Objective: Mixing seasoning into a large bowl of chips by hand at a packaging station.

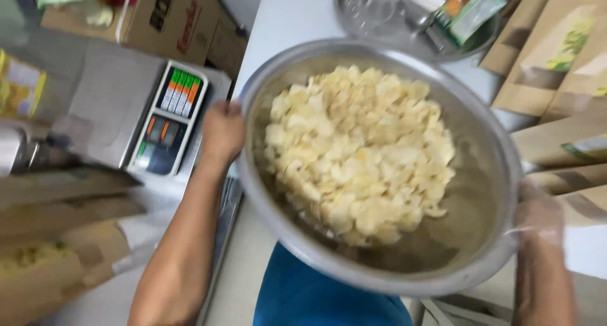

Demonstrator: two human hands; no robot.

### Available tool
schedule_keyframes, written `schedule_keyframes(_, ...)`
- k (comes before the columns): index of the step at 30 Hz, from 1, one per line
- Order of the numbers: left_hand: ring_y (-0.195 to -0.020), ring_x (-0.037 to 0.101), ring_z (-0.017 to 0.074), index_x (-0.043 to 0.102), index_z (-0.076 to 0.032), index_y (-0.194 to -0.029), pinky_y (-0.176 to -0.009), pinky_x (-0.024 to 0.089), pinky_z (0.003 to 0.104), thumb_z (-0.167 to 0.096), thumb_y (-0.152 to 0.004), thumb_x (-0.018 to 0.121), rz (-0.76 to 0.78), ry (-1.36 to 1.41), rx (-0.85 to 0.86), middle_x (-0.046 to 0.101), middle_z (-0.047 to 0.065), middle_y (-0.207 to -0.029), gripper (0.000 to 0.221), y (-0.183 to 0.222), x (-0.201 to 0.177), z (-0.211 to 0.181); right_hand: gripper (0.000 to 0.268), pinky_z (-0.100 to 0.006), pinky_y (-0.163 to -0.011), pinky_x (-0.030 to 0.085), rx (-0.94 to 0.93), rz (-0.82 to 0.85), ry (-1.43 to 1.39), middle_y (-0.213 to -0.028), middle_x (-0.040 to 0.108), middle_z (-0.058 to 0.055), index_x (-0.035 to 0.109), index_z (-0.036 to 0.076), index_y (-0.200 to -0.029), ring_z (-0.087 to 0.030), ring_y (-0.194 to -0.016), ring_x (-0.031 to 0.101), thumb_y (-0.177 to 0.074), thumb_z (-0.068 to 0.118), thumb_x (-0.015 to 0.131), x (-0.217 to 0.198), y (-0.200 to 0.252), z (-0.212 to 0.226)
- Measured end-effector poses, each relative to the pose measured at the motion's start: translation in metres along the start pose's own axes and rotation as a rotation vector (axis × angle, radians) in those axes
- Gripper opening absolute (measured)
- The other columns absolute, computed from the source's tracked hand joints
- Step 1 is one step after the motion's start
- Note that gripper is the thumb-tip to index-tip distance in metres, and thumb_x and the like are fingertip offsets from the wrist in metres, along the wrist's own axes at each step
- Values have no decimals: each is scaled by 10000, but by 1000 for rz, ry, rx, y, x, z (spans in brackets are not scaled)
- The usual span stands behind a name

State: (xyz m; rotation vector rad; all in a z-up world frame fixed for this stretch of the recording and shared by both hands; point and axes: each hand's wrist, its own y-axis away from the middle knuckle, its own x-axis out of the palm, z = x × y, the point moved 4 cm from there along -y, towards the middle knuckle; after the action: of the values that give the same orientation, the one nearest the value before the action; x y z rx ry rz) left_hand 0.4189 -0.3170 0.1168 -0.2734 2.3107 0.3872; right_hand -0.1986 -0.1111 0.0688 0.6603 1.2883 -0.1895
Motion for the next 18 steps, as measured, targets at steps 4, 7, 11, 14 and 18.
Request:
schedule_keyframes(4,-818,654,455,627,-46,-808,-711,439,524,-371,-1001,535,-54,12,-2,725,240,-869,389,1,-11,-37,563,-538,-758,449,183,-229,-437,-1103,715,-218,747,-7,-1189,-382,-981,664,-1324,489,518,5,-60,-70)
schedule_keyframes(7,-690,431,122,462,-157,-771,-617,368,374,-389,-1079,497,-131,266,175,469,-34,-683,388,38,-35,-67,551,-548,-765,451,167,-269,-417,-1145,701,-232,706,17,-1255,-397,-1003,653,-1290,506,456,-12,-52,-90)
schedule_keyframes(11,-790,411,158,457,-84,-860,-731,377,345,-343,-1128,405,-360,460,483,435,66,-778,376,91,-49,-57,565,-562,-774,453,132,-336,-407,-1202,684,-251,653,49,-1345,-419,-1031,638,-1246,530,374,-68,-11,-7)
schedule_keyframes(14,-790,483,190,524,-30,-881,-746,413,347,-295,-1146,439,-419,509,498,514,172,-758,384,80,-18,-16,597,-572,-780,454,84,-382,-402,-1244,670,-265,614,73,-1412,-435,-1053,626,-1212,549,312,-86,15,50)
schedule_keyframes(18,-674,314,59,341,-207,-705,-584,266,304,-356,-1076,519,-284,551,177,345,-93,-676,437,70,2,-3,664,-586,-788,455,28,-405,-368,-1300,652,-284,562,106,-1501,-456,-1082,611,-1168,574,231,-45,12,18)
